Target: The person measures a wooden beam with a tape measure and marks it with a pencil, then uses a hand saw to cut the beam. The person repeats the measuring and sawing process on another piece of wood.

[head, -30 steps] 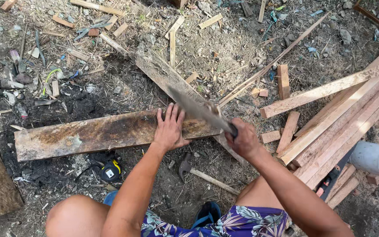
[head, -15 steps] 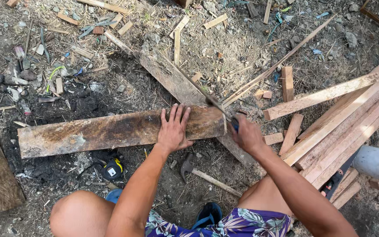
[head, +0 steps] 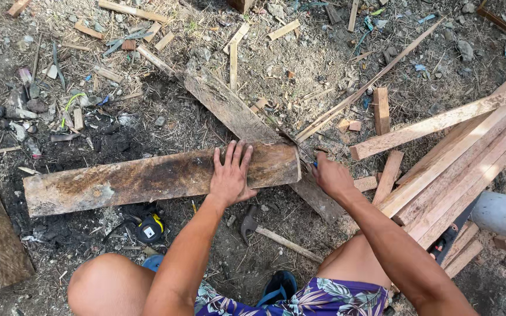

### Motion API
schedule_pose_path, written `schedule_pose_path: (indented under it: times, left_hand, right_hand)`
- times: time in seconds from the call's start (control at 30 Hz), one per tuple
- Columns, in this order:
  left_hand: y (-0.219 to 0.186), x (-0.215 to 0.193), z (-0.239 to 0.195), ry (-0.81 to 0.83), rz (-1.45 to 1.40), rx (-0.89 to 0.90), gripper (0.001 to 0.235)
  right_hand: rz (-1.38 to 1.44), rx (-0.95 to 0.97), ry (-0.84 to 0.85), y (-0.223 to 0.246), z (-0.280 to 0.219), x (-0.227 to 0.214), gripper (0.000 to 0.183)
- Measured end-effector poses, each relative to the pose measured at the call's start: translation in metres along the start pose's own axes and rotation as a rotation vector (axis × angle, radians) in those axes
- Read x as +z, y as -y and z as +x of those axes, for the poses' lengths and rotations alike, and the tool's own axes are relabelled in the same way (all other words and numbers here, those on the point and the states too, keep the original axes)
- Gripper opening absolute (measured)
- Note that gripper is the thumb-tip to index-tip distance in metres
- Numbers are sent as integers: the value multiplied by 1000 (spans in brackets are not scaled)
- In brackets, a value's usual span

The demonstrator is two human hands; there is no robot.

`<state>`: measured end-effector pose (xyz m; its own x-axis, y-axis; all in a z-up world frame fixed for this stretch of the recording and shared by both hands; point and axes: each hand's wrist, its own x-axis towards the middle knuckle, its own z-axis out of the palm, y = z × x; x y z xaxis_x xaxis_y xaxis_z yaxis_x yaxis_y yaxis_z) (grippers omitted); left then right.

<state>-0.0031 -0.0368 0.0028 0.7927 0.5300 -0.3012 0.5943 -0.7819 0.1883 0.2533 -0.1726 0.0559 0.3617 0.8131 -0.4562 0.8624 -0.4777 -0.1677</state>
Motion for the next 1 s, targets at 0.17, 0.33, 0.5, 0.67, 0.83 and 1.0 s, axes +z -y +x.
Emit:
schedule_pose_path:
  times: [0.17, 0.33, 0.5, 0.67, 0.83, 1.0]
  left_hand:
    - [2, 0, 0, -4, 30, 10, 139]
    - [7, 7, 8, -10, 4, 20, 141]
    - [1, 8, -1, -19, 23, 13, 139]
    - [2, 4, -1, 8, 11, 1, 138]
    - [3, 9, 5, -30, 3, 15, 137]
    - [-2, 6, -2, 8, 19, 9, 138]
  right_hand:
    - [134, -137, -223, 8, -19, -8, 34]
    - [264, -383, -431, 12, -26, -6, 32]
    - [-10, -13, 60, 1, -2, -10, 23]
    - [316, -286, -296, -5, -5, -2, 27]
    - [285, -260, -275, -8, 7, 3, 23]
    - [-5, -1, 29, -6, 8, -4, 21]
